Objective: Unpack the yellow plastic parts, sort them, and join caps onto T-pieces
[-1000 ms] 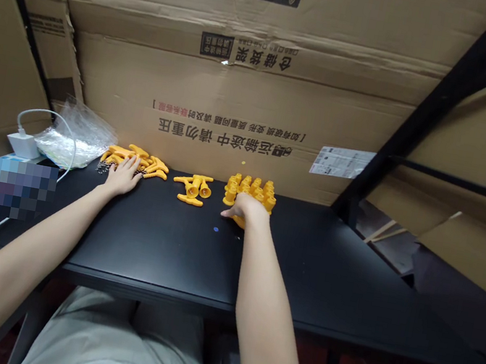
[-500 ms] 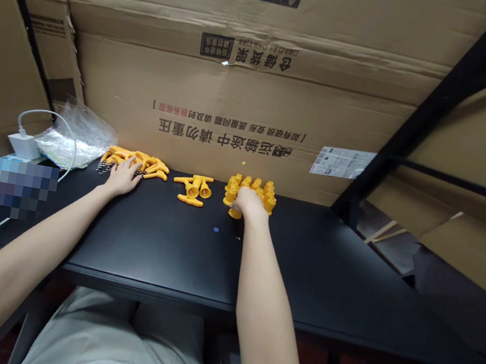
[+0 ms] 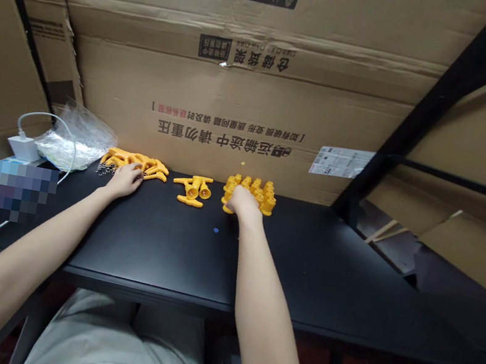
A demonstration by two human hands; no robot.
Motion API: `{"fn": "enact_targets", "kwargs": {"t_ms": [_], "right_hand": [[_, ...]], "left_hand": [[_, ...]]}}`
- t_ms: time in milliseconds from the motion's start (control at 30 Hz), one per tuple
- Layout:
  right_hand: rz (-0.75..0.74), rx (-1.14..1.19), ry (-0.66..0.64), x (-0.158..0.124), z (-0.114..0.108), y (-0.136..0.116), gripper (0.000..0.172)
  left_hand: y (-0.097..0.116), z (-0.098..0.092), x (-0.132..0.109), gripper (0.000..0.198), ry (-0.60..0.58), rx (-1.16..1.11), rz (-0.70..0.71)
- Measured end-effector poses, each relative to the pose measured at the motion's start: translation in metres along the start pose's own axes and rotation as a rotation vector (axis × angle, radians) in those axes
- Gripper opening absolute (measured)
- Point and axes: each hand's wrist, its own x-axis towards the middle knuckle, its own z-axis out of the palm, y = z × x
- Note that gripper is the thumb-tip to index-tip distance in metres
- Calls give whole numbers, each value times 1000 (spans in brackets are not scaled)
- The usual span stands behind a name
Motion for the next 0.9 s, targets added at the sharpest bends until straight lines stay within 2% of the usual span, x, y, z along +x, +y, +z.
{"fn": "enact_targets", "kwargs": {"t_ms": [67, 133, 200, 300, 433, 533, 667, 767, 900], "right_hand": [[72, -9, -68, -4, -9, -8, 40], [50, 5, -1, -9, -16, -20, 36], [-62, 32, 80, -15, -16, -35, 32], [-234, 40, 116, -24, -4, -59, 34], [-330, -12, 78, -30, 21, -79, 45], [-367, -41, 64, -30, 33, -83, 43], [-406, -36, 123, -26, 39, -83, 30], [-448, -7, 193, -24, 40, -82, 27], [-489, 43, 336, -24, 39, -80, 34]], "left_hand": [[1, 0, 0, 25, -13, -3, -5], [1, 0, -1, 25, -24, -4, -16], [2, 0, -1, 26, -38, 0, -32], [3, -1, -1, 32, -65, 4, -60], [5, -1, -2, 42, -109, 11, -106], [6, -1, -2, 46, -136, 10, -136], [5, 0, -2, 45, -126, -8, -126], [5, 0, -2, 39, -77, -23, -83], [10, -6, -2, 39, 37, -44, 16]]}}
